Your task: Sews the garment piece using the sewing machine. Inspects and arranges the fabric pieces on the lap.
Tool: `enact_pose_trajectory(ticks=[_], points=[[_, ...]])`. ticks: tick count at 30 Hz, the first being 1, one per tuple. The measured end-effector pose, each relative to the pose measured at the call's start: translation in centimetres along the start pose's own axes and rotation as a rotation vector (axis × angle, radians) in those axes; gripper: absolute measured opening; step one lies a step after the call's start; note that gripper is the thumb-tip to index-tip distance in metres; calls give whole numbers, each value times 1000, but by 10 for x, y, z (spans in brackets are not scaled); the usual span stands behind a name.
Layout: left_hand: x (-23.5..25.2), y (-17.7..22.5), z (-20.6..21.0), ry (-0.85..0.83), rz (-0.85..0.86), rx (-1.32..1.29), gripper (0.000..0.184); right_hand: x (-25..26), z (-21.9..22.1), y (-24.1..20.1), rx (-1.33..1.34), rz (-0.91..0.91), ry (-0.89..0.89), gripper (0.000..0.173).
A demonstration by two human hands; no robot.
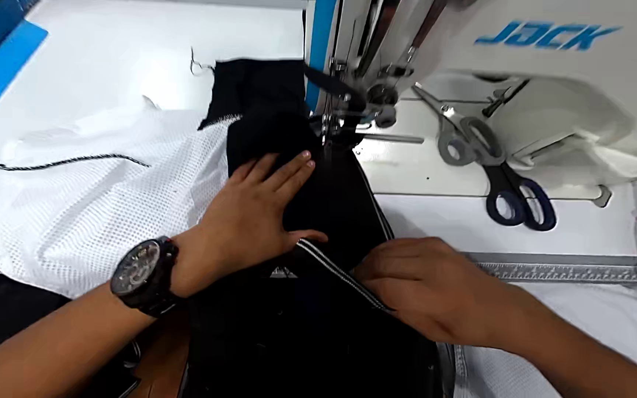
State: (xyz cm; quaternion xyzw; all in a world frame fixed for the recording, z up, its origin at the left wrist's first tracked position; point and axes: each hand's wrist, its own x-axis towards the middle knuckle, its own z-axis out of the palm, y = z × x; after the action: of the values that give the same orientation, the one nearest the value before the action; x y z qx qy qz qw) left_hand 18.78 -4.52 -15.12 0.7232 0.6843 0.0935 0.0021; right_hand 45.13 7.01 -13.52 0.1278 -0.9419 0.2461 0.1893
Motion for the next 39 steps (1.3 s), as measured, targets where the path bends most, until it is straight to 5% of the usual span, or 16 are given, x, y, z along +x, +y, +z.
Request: enact_pose_trajectory(ticks=[11,21,26,28,30,33,37,39], points=[[42,-39,-1,-17,77,-10,101,10,-2,33,-29,11,36,15],[93,-73,-16,-219,-5,-24,104,33,-12,68,-141,-28,32,22],[116,-120,4,-19,210,-165,85,41,-12,88,-160,-23,78,22],[90,-101,-30,11,268,-386,52,43,-12,95,-131,-14,91,22],[61,-84,-45,36,413,-473,42,43,-10,99,-108,-5,98,22],[27,-44,-33,143,602,-202,30,44,-9,95,-117,-7,60,23],[-9,20,-30,177,656,-102,26,49,5,66,-314,-136,45,20],[-8,17,-22,159,675,-156,41,46,17,48,-386,-206,45,21]])
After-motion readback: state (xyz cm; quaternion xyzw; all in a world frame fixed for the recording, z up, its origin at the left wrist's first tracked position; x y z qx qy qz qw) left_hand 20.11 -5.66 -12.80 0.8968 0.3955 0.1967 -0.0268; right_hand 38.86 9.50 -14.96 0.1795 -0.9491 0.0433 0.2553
